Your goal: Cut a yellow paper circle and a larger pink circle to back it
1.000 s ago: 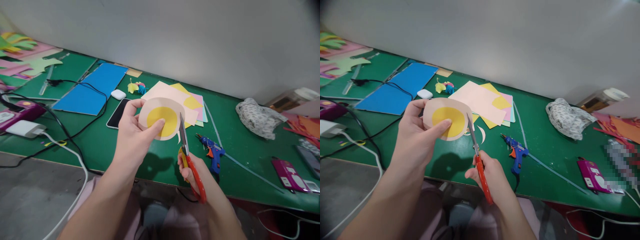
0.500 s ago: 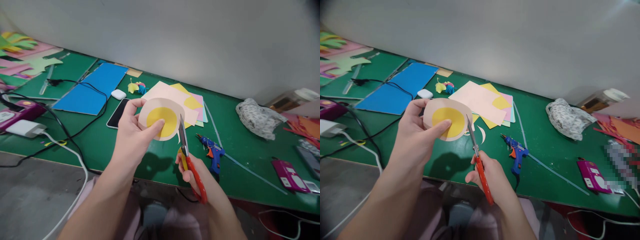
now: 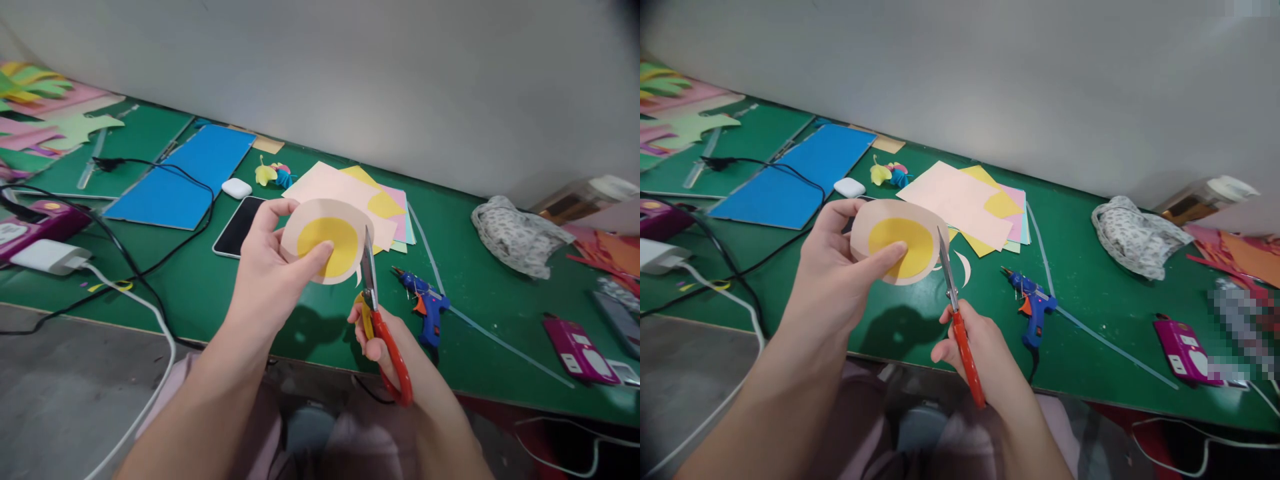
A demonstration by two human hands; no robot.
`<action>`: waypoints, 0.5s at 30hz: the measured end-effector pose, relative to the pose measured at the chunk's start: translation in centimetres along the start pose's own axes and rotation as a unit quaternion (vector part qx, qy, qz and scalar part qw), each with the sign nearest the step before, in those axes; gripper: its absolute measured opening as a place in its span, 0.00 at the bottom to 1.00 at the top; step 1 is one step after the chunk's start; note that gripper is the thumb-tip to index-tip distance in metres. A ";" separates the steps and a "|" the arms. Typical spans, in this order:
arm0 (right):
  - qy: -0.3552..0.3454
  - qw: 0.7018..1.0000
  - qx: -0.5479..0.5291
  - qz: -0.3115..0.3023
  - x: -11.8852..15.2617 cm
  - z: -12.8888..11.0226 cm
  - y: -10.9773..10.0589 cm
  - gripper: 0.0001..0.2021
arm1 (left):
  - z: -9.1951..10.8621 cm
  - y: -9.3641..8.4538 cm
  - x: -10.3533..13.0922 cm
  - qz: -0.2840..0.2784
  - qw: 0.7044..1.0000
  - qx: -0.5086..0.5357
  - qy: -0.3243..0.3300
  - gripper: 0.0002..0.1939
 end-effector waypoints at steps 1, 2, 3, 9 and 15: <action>-0.002 1.000 0.005 -0.002 0.0 0.0 0.0 0.38 | 0.0 0.0 0.0 0.001 1.000 -0.007 0.002 0.22; -0.001 1.000 0.006 -0.002 0.0 0.0 0.0 0.38 | 0.0 0.0 0.0 0.000 1.000 -0.013 0.005 0.21; 0.002 1.000 0.004 0.000 0.0 0.0 0.0 0.38 | 0.0 0.1 0.1 -0.001 1.000 -0.015 0.007 0.21; 0.002 1.000 -0.010 0.018 0.0 -0.6 0.3 0.37 | 0.0 0.3 0.3 -0.016 1.000 -0.020 0.000 0.20; -0.011 1.000 0.015 0.022 0.0 -0.1 0.1 0.39 | 0.3 0.3 0.4 -0.018 0.999 -0.011 -0.025 0.20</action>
Point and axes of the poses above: each hand's wrist, its own x-axis away from the middle knuckle, its own y-axis out of the palm, z = x × y, the point moved 1 cm from there along -x, towards the middle knuckle, and after that the axes turned 1 degree about x, right-handed, at the moved point
